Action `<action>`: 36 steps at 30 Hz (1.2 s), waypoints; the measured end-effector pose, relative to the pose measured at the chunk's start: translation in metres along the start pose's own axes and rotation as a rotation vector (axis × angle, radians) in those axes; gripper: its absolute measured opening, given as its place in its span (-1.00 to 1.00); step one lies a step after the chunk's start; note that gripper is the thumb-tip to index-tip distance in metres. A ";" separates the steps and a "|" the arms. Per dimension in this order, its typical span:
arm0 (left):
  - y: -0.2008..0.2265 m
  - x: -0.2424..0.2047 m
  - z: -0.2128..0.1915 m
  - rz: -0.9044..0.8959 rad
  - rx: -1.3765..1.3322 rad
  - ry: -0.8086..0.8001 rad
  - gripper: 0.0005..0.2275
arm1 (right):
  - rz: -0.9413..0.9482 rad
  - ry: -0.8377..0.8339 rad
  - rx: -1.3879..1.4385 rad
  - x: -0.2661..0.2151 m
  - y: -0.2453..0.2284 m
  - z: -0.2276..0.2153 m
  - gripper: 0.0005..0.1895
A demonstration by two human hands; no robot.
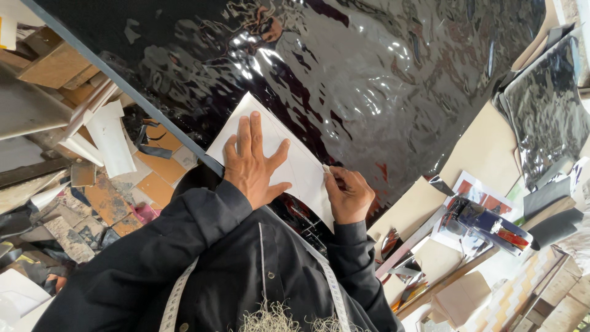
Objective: The person uses a ruler and chalk to mark a white paper template on a black glossy sheet, then cuts the sheet along the marked lines with scissors. The person repeats the process with a second template, marking and cutting the material.
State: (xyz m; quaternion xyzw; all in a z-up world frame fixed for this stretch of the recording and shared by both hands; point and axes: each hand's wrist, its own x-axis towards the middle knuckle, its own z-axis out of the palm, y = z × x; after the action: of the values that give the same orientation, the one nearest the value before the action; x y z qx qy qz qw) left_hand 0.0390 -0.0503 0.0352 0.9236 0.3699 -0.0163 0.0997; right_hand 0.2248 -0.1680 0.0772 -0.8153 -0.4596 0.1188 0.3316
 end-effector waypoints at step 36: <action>-0.001 0.001 0.000 0.022 0.095 -0.017 -0.22 | 0.166 0.101 -0.060 -0.052 0.039 -0.039 -0.81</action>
State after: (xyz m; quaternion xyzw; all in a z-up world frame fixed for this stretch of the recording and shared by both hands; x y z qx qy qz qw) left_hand 0.0388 -0.0491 0.0345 0.9311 0.3577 -0.0406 0.0590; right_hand 0.2419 -0.2423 0.0752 -0.8651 -0.3764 0.0908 0.3190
